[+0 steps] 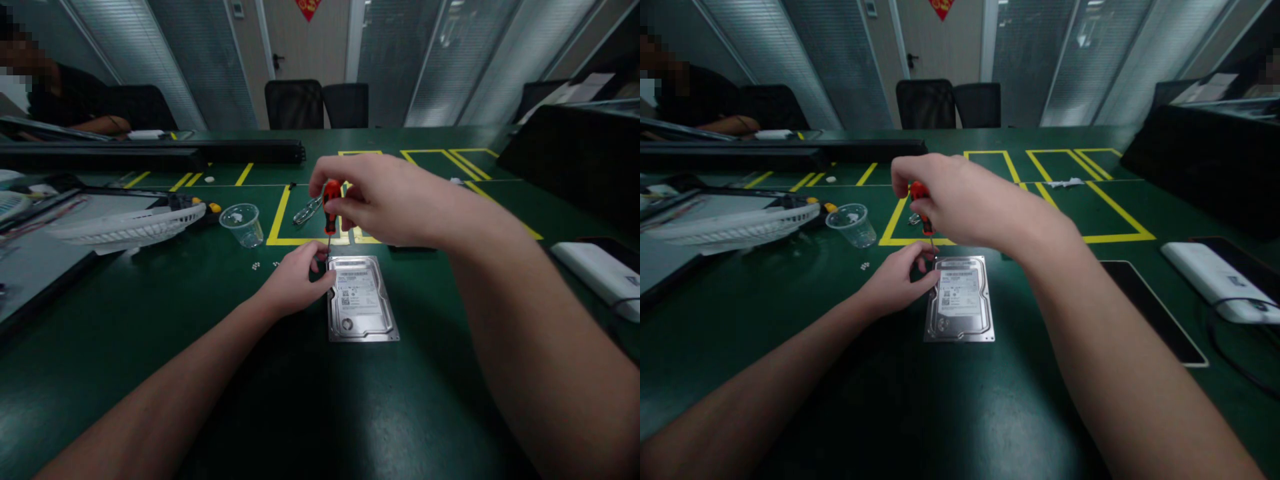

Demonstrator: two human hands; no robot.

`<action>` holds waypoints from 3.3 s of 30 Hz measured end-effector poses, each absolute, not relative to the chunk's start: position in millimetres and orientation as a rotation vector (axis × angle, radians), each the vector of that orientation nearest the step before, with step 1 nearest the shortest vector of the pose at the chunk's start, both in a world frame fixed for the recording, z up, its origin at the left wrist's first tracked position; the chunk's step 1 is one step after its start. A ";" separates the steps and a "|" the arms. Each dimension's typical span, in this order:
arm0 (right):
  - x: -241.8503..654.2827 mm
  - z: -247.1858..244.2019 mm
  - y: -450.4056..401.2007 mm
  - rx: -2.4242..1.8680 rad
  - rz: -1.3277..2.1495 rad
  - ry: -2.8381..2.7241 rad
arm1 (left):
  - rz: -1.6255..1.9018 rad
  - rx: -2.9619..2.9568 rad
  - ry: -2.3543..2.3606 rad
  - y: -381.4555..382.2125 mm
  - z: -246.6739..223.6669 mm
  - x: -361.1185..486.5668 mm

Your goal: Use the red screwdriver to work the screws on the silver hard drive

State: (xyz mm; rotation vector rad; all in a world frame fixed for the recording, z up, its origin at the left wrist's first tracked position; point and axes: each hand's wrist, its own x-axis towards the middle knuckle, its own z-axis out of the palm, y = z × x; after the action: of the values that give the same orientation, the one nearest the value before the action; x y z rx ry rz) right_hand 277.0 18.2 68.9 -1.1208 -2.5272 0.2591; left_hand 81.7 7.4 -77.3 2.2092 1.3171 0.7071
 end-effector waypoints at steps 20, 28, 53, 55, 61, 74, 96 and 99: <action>273.0 64.4 17.0 -1.003 0.120 -2.498 | 0.696 2.222 1.307 7.8 -75.7 84.9; 271.2 67.0 17.6 -1.067 0.085 -2.518 | 0.713 2.218 1.304 7.7 -75.3 86.0; 285.3 55.3 25.8 -1.067 0.015 -2.466 | 0.703 2.222 1.324 12.8 -84.0 95.0; 283.9 55.5 25.2 -1.085 0.017 -2.457 | 0.704 2.220 1.320 12.8 -83.7 94.9; 281.1 56.5 23.5 -1.060 0.023 -2.459 | 0.714 2.229 1.303 12.0 -83.0 95.3; 285.9 63.2 20.1 -1.127 0.162 -2.524 | 0.685 2.220 1.330 11.1 -82.2 89.2; 279.4 62.6 19.2 -1.065 0.098 -2.484 | 0.689 2.210 1.313 9.0 -77.8 91.0; 280.0 63.8 19.4 -1.092 0.122 -2.480 | 0.690 2.211 1.322 9.3 -78.3 90.4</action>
State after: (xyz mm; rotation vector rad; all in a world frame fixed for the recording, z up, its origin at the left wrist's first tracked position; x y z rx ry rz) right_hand 280.0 19.4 63.8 -1.0922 -2.4802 0.1222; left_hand 90.4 9.3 -78.3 2.2105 1.3225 0.6897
